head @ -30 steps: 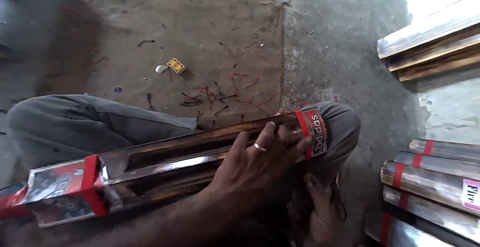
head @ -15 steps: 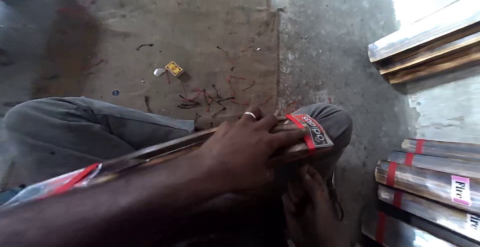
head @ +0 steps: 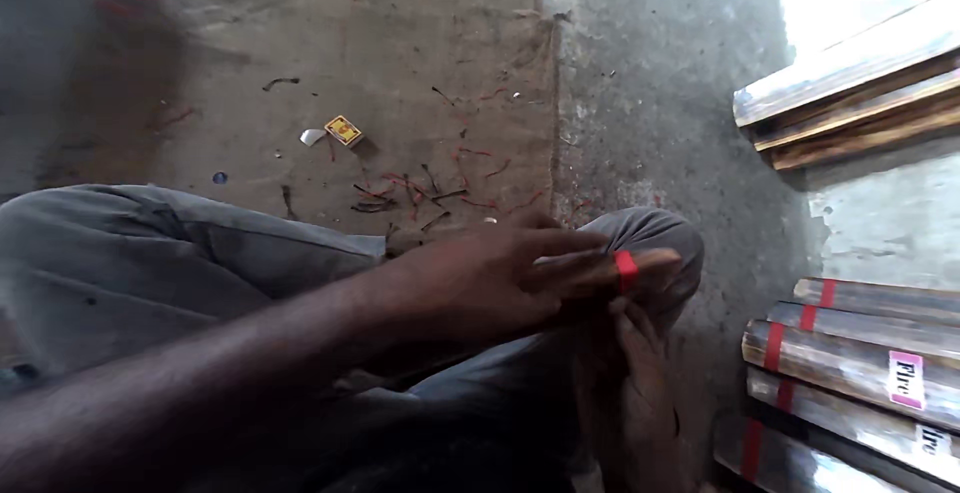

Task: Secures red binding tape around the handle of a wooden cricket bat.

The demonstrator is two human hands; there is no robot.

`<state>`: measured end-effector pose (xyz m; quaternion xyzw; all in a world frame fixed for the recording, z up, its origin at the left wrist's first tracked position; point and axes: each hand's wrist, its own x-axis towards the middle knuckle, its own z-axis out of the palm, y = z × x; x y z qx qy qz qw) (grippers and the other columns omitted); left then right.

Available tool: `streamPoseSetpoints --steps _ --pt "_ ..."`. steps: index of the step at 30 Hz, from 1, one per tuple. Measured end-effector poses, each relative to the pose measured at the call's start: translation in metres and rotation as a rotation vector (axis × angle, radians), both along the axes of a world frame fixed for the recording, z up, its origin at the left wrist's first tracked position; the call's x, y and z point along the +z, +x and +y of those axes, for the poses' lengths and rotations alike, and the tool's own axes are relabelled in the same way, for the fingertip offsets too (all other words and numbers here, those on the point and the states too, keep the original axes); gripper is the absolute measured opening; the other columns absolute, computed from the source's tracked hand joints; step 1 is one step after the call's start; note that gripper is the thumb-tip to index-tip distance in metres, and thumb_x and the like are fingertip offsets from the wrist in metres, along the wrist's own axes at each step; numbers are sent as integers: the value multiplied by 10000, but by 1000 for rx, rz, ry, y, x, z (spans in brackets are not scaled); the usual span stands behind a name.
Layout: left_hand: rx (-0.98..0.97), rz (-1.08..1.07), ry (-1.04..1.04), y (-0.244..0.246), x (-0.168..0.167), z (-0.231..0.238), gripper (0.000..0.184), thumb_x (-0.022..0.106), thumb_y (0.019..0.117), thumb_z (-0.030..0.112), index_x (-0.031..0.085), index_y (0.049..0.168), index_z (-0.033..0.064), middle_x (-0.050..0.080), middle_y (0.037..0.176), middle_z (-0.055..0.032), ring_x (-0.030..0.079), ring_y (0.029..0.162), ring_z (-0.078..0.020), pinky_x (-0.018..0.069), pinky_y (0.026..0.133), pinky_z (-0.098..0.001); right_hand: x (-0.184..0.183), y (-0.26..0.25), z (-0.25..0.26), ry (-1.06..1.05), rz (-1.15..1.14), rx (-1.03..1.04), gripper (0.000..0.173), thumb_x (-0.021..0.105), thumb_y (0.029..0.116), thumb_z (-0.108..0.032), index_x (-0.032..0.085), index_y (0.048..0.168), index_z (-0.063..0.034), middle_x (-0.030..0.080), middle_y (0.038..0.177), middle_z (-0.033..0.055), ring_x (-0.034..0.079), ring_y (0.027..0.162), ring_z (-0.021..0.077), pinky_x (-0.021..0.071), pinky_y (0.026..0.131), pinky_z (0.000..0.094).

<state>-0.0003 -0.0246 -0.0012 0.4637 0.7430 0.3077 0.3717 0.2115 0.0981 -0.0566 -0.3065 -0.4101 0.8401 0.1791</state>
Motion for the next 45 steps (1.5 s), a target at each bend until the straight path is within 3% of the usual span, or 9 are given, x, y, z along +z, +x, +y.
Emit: streamPoseSetpoints --steps 4,8,17,23,27,30,36,39,45 --pt "155 697 76 56 -23 -6 636 681 913 493 520 1496 298 475 1546 -43 445 1393 -336 421 1005 -622 -5 -12 2 -46 -49 30 232 505 1058 -255 669 1178 -143 432 618 -32 418 481 51 407 462 231" --pt "104 863 -93 95 -59 -7 814 619 960 183 202 1658 222 125 1727 -92 177 1566 -346 373 1041 -635 -3 8 -3 -23 -135 -2 209 541 1020 -195 662 1158 -95 394 586 -46 400 453 46 395 439 223" --pt "100 805 -110 83 -61 -1 832 615 957 298 168 1659 278 152 1707 -171 278 1506 -452 438 962 -661 -18 59 -16 7 -259 -84 203 509 1018 -146 670 1126 -87 415 581 -52 411 450 44 408 433 230" --pt "16 444 -217 55 -27 0 1067 811 708 472 272 1622 357 348 1643 -96 511 1347 -378 513 893 -602 -2 46 -7 91 -136 21 210 496 1020 -151 684 1112 -137 433 579 -68 413 444 25 399 416 218" --pt "-70 -62 -301 24 21 0 997 868 701 446 359 1558 457 672 1210 34 678 936 -177 590 716 -501 16 30 -2 97 6 13 136 566 1007 -161 691 1061 -154 498 619 -63 469 481 18 447 454 213" --pt "-127 -316 -359 14 31 -4 956 840 732 425 346 1541 549 705 1135 50 684 940 -131 596 756 -499 24 25 -2 42 71 -14 98 626 990 -170 706 1029 -128 543 658 -27 465 482 26 430 439 212" --pt "-126 -551 -341 4 9 -7 473 760 891 304 620 1342 297 706 963 -9 681 787 -142 591 684 -411 13 19 -2 -160 75 -20 110 636 989 -175 688 1033 -88 476 586 -32 469 457 57 436 424 242" --pt "28 -82 -200 7 13 -10 462 687 925 503 608 1372 415 704 1115 114 685 931 -63 619 772 -400 5 9 7 -113 42 26 179 577 1022 -226 681 1106 -108 482 645 -11 447 478 59 423 443 237" --pt "70 899 -27 101 -21 -16 679 581 984 351 365 1596 149 344 1658 -59 330 1513 -298 362 1039 -662 6 0 9 -105 -53 60 202 529 1018 -222 662 1143 -135 426 606 -41 424 477 48 407 453 230"
